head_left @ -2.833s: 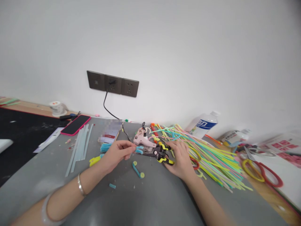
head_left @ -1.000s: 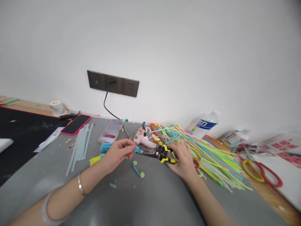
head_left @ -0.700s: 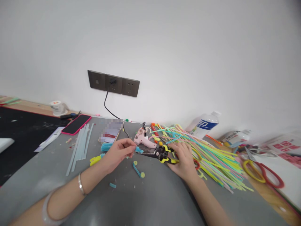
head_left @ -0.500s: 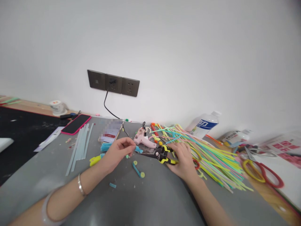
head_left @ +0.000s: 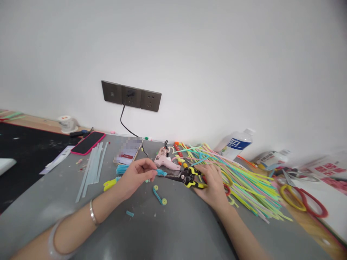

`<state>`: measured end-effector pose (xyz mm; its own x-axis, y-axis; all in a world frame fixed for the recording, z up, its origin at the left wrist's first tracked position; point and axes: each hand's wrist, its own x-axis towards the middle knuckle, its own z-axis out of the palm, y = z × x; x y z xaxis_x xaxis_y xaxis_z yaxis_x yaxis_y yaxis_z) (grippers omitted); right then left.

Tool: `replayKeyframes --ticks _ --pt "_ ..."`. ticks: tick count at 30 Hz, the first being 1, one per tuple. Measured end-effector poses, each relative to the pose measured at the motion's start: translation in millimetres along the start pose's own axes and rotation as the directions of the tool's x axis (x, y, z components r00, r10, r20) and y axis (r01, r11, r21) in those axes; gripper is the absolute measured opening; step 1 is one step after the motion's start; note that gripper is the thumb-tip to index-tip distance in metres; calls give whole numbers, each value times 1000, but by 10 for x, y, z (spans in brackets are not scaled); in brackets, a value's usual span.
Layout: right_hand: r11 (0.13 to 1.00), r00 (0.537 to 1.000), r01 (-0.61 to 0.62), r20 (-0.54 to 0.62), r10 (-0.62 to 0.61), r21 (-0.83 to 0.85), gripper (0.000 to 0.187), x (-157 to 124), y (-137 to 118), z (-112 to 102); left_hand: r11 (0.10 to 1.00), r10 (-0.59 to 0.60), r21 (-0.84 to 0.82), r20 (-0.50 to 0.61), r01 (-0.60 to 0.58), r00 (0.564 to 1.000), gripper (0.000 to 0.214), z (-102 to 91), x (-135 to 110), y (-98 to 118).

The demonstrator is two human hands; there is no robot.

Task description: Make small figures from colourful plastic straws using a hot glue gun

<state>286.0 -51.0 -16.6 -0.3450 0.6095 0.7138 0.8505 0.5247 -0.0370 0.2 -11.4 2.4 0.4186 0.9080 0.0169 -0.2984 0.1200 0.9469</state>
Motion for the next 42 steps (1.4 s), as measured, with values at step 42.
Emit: replayKeyframes --ticks 42 --pt "1000 1000 1 23 -1 -15 49 19 -49 -17 978 -128 -158 48 134 991 24 36 5 21"
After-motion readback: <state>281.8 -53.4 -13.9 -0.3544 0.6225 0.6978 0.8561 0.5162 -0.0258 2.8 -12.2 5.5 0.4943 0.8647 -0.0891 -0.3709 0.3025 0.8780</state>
